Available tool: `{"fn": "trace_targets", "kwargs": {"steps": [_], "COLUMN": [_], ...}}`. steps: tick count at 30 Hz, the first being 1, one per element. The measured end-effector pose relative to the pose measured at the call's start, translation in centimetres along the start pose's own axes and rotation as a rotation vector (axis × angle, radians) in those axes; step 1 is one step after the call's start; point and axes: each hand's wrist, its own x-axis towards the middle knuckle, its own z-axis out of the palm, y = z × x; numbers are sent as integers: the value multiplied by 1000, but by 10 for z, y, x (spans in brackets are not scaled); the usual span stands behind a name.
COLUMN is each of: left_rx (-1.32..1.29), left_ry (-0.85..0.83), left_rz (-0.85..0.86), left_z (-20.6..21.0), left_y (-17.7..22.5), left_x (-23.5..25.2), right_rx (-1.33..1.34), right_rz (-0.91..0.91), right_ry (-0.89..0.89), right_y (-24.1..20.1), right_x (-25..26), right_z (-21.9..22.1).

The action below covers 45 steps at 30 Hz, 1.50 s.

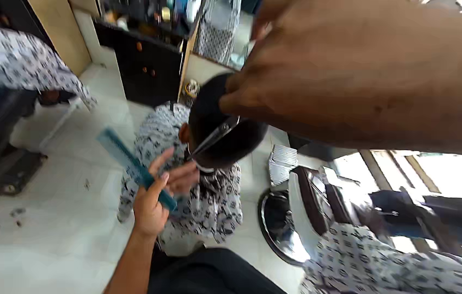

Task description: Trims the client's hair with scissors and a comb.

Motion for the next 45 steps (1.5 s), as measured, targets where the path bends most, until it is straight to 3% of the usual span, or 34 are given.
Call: {"fn": "trace_targets", "kwargs": {"steps": [2, 3, 6, 7, 9, 12, 14, 17, 22, 27, 32, 35, 37, 38, 40, 42, 45], "left_rx": [-54, -92, -113, -7, 452, 1063, 1208, 1176, 1064, 1070, 1200, 1460, 1613, 1614, 1490, 1367, 1602], "left_ry": [149, 203, 302, 334, 306, -12, -202, -256, -340, -475, -605, -654, -598, -551, -550, -764, -1026], "left_rz": [-82, -157, -194, -117, 161, 737, 990, 1059, 885, 753, 576, 413, 356, 377, 614, 873, 1065], "left_z": [-22, -35, -52, -48, -38, -47, -53, -51, -32, -8, 12, 35, 46, 51, 64, 82, 107], "left_y": [9, 15, 33, 36, 36, 32, 31, 23, 9, 4, -11, -4, 7, 17, 47, 85, 114], "left_x": [8, 14, 35, 40, 45, 66, 92, 125, 172, 236, 285, 305, 317, 317, 299, 258, 194], "right_rx": [-98, -63, 180, 293, 482, 660, 704, 718, 825, 795, 802, 814, 841, 858, 902, 946, 1038], "right_rz": [335, 495, 955, 1138, 1426, 1646, 1743, 1888, 2025, 2062, 2078, 2089, 2084, 2075, 2041, 2013, 1986], "right_ry": [-209, -219, 117, 259, 535, 860, 983, 1127, 1361, 1419, 1480, 1473, 1459, 1446, 1409, 1367, 1317], "right_y": [-45, -59, -71, -81, -112, -173, -216, -269, -329, -362, -365, -352, -339, -333, -321, -311, -294], "right_x": [7, -6, -84, -110, -159, -211, -223, -219, -214, -221, -230, -240, -247, -252, -264, -281, -321], "right_z": [-67, -87, -80, -67, -29, 32, 62, 94, 114, 101, 97, 102, 106, 108, 114, 122, 141]}}
